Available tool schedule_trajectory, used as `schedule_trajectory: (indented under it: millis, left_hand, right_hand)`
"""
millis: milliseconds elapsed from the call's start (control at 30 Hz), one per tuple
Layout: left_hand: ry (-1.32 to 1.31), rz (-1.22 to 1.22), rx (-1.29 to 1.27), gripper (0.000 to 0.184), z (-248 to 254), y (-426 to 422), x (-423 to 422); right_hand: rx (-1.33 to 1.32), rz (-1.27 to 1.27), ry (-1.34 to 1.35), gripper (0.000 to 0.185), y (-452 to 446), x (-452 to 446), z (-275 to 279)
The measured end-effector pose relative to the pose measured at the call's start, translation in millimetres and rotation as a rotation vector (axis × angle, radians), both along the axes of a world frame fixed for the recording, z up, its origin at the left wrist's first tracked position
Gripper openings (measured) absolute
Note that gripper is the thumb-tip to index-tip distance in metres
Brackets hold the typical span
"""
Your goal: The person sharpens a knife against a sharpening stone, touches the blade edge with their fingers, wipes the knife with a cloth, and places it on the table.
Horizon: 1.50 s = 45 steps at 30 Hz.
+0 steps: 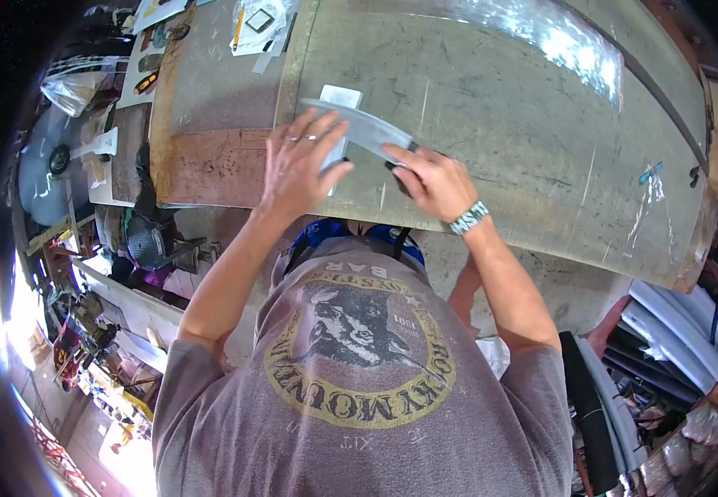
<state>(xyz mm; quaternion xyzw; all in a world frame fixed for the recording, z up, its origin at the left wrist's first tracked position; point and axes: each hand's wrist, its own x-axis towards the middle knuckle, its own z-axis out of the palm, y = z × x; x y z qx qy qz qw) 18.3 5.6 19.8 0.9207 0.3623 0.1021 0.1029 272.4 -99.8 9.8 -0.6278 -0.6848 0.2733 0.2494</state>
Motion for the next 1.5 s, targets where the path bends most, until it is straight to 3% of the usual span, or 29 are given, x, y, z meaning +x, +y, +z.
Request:
schedule_trajectory:
  millis: [167,300,467,567,667,833,933,1100,1233,1333,1500]
  left_hand:
    - [0.082,0.008,-0.064,0.070,2,4,8]
    - [0.143,0.119,0.001,0.075,0,14,-48]
    - [0.123,0.083,-0.031,0.075,18,4,-3]
    - [0.047,0.064,-0.088,0.077,9,-1,15]
    - [0.190,0.161,-0.015,0.078,10,6,-26]
    - [0.094,0.122,-0.033,0.076,22,4,-3]
    - [0.041,0.092,-0.048,0.077,12,-2,30]
    - [0.132,0.188,0.049,0.077,14,6,-34]
    - [0.064,0.134,-0.077,0.080,24,1,6]
    - [-0.012,0.130,0.009,0.078,9,-5,32]
    - [0.145,0.210,-0.017,0.078,5,4,-34]
  right_hand:
    - [0.022,-0.033,0.021,0.038,4,5,-20]
    - [0.041,0.090,0.112,0.030,49,-42,-31]
    - [0.134,-0.001,0.171,0.029,24,-13,-17]
    - [-0.069,-0.031,0.163,0.028,19,5,-23]
    - [-0.027,0.149,0.225,0.029,56,-25,-28]
    - [0.016,0.091,0.179,0.030,42,-2,-7]
    - [-0.089,0.036,0.270,0.029,32,11,-10]
    - [-0.032,0.185,0.339,0.030,61,-28,-33]
    - [-0.014,0.122,0.249,0.031,40,7,-11]
    - [-0.056,0.098,0.292,0.030,34,11,-20]
    - [-0.090,0.208,0.265,0.030,72,-26,-25]
